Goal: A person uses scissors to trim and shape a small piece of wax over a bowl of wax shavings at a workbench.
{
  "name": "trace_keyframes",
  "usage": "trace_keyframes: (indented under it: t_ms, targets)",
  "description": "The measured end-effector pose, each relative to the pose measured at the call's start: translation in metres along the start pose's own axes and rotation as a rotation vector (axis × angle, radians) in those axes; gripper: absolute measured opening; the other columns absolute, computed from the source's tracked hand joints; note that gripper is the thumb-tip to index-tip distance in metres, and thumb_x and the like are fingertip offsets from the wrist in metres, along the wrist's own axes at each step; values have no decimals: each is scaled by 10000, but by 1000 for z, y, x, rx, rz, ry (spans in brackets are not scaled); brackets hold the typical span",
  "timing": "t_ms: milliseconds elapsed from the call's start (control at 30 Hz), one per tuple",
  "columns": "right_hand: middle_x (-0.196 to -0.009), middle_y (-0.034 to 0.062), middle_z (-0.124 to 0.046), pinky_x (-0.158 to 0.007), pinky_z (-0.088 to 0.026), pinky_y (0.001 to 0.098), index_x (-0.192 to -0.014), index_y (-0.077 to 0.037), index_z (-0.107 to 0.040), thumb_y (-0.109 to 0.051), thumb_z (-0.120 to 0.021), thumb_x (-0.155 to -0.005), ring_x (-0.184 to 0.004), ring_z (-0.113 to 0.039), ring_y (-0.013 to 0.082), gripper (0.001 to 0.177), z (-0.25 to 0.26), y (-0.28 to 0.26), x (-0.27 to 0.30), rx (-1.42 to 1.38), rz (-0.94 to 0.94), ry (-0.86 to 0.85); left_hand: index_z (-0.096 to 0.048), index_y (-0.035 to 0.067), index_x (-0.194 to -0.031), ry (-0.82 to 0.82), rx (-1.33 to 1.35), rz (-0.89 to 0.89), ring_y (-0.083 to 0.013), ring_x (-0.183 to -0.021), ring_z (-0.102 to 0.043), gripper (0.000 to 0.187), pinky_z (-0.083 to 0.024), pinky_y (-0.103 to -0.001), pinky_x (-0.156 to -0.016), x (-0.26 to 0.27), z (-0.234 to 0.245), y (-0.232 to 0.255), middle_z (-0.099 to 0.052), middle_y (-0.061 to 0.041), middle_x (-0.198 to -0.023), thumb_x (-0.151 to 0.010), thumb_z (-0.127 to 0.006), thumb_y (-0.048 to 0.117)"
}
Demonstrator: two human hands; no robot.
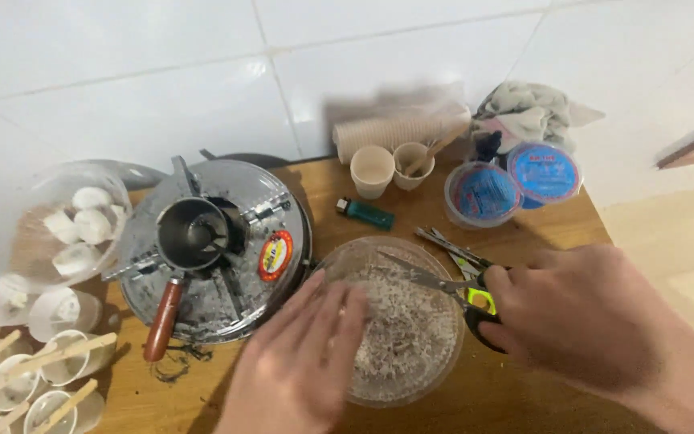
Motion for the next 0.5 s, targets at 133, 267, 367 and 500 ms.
trace_keyframes:
  t_ms: [133,267,367,500]
  targets:
    - [-758,-38,-656,-440,-524,441,-711,-335,-705,-287,-628,-936,-692,-694,292,242,30,-23,-14,-60,219,-170,-746,-66,-1083,195,-177,-111,-333,-973,-759,346,-602,-434,-1032,-16,-3,21,-755,-242,-1054,-1002,-418,10]
    - [-662,9,-669,-436,-488,404,-718,-237,-640,-53,-670,-811,-608,-680,284,209,50,-30,-12,55,250,-17,-719,-122,-1116,117,-325,-209,-428,-992,-747,305,-598,-488,-1049,-7,-27,25,-722,-330,-1072,-970,-472,-18]
    - [-620,1,-666,-408,-456,402,-691,-278,-604,-285,-600,-849,-556,-686,265,158,54,-19,0,86,134,5,-675,-121,-1192,-90,-461,-313,-426,-998,-749,318,-582,-505,-1046,2,-36,17,-710,-327,-1113,-967,-530,50]
    - [-653,-128,-648,-548,-497,408,-722,-347,-544,-695,-451,-898,-733,-667,191,400,37,7,13,119,-152,-265,-685,-112,-1182,-204,-530,-404,-415,-966,-754,329,-576,-511,-1033,10,-34,5,-723,-321,-1092,-949,-558,82]
Point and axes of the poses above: each hand's wrist, its own x-axis away from the middle knuckle, its own z-axis out of the back of the hand, y = z × x, the point moved 7 cm from there along -x, towards the middle knuckle
